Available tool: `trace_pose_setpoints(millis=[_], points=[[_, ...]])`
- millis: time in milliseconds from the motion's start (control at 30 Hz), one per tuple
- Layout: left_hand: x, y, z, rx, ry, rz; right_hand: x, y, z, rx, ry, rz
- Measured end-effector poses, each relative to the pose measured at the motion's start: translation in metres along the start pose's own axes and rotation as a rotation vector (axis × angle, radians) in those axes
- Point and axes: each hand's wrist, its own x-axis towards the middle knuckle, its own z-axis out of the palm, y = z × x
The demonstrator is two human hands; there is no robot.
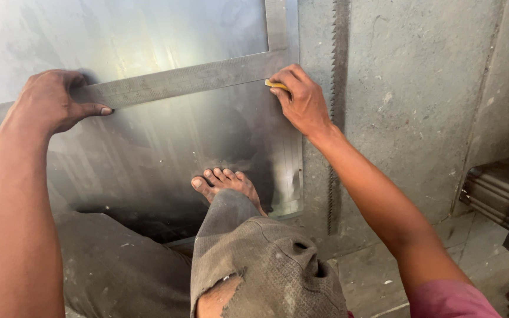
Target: The person uses a metal ruler and a yellow marker to draw straight lines on a large metal sheet. They repeatedly reposition the ruler to create a series of parallel lines across the surface.
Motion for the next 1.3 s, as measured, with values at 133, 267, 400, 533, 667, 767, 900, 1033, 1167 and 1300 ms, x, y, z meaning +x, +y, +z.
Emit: trace_pose_setpoints(millis=[133,267,400,533,667,767,900,1033,1167,1300], points=[[-0.001,0.001,-0.002,-0.022,0.003,0.01,0.002,0.002,0.0,0.002,-0.023,-0.021],[0.003,-0.003,0.002,0.002,0.024,0.019,0.003,-0.001,0.0,-0.009,-0.012,-0.037],[0.009,-0.013,0.006,-0.002,0.034,0.115,0.005,-0.006,-0.001,-0.016,-0.006,-0.058],[0.01,-0.019,0.003,0.041,0.132,0.274,0.02,-0.006,-0.003,-0.18,-0.115,-0.091],[0.005,-0.01,-0.004,-0.017,0.003,0.093,0.025,-0.009,-0.008,-0.356,-0.51,0.065],[-0.003,-0.004,-0.011,-0.03,-0.009,0.049,0.008,-0.016,-0.011,-0.407,-1.124,0.189],[0.0,0.001,-0.017,-0.014,0.014,0.101,-0.006,-0.02,-0.01,-0.12,-0.356,0.203],[0.006,-0.003,-0.012,0.039,0.036,0.128,0.003,-0.02,0.002,0.016,0.103,0.109],[0.01,-0.005,-0.007,0.026,0.012,0.074,0.009,-0.022,0.007,0.04,0.126,0.086],[0.008,-0.002,-0.011,0.026,-0.002,0.05,0.007,-0.024,0.009,0.059,0.128,0.139]])
